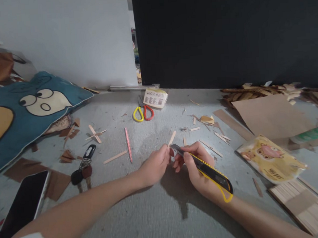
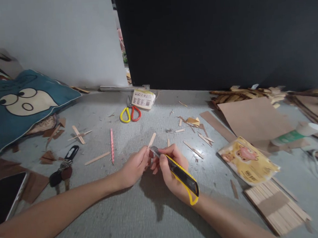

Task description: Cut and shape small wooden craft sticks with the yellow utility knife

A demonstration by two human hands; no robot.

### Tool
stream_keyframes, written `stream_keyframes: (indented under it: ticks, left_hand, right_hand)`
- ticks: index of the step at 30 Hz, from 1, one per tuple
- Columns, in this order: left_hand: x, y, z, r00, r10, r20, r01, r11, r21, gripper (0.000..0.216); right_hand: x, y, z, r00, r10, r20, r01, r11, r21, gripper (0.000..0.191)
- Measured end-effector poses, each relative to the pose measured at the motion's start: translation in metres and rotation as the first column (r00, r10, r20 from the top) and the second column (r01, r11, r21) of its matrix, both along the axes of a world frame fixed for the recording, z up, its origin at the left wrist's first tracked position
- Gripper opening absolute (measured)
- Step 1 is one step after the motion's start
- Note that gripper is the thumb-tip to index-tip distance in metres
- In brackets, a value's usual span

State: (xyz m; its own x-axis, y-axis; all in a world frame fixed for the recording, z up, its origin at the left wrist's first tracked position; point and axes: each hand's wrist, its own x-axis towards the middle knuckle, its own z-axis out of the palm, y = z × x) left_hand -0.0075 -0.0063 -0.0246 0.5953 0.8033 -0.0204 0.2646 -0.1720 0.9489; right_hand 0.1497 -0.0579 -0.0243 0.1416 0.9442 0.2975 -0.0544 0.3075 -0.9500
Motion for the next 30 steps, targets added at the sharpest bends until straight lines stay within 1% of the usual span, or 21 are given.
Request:
stream_keyframes:
  ticks: [4, 9, 13, 16, 20, 23, 26, 30]
  left_hand:
    - [0.001, -0.001, 0.006, 0.999, -0.012, -0.034, 0.013, 1.000, 0.024, 0.043]
    - [0.000, -0.001, 0.001, 0.998, -0.013, -0.054, 0.016, 0.999, 0.047, 0.039]
    - [-0.001, 0.000, -0.002, 0.998, -0.011, -0.065, 0.014, 0.999, 0.050, 0.035]
    - [-0.001, 0.000, -0.002, 0.998, 0.002, -0.065, 0.001, 0.999, 0.045, 0.037]
    - [0.000, 0.001, 0.000, 0.999, 0.019, -0.045, -0.016, 0.998, 0.061, 0.041]
    - [-0.001, 0.001, 0.000, 0.999, 0.038, -0.021, -0.037, 0.998, 0.043, 0.043]
    - [-0.001, 0.000, 0.000, 0.998, 0.061, -0.008, -0.061, 0.998, 0.026, 0.044]
    - [0.000, -0.001, 0.000, 0.995, 0.094, -0.022, -0.092, 0.994, 0.061, 0.044]
  right_hand:
    - [0.000, 0.000, -0.001, 1.000, -0.003, 0.011, 0.003, 1.000, 0.007, 0.018]
    - [-0.003, -0.003, 0.002, 1.000, -0.009, 0.008, 0.009, 1.000, 0.001, 0.017]
    - [-0.004, -0.004, 0.002, 0.999, -0.018, 0.044, 0.018, 1.000, -0.015, 0.016]
    - [-0.003, -0.004, -0.005, 0.991, -0.056, 0.122, 0.057, 0.998, -0.002, 0.014]
    - [0.001, -0.004, -0.013, 0.941, -0.126, 0.313, 0.114, 0.992, 0.054, 0.008]
    - [0.003, -0.004, -0.009, 0.895, -0.151, 0.419, 0.115, 0.987, 0.108, 0.006]
    - [0.003, -0.003, -0.001, 0.860, -0.158, 0.486, 0.088, 0.983, 0.164, 0.005]
    - [0.002, -0.003, 0.005, 0.855, -0.170, 0.489, 0.084, 0.978, 0.193, 0.005]
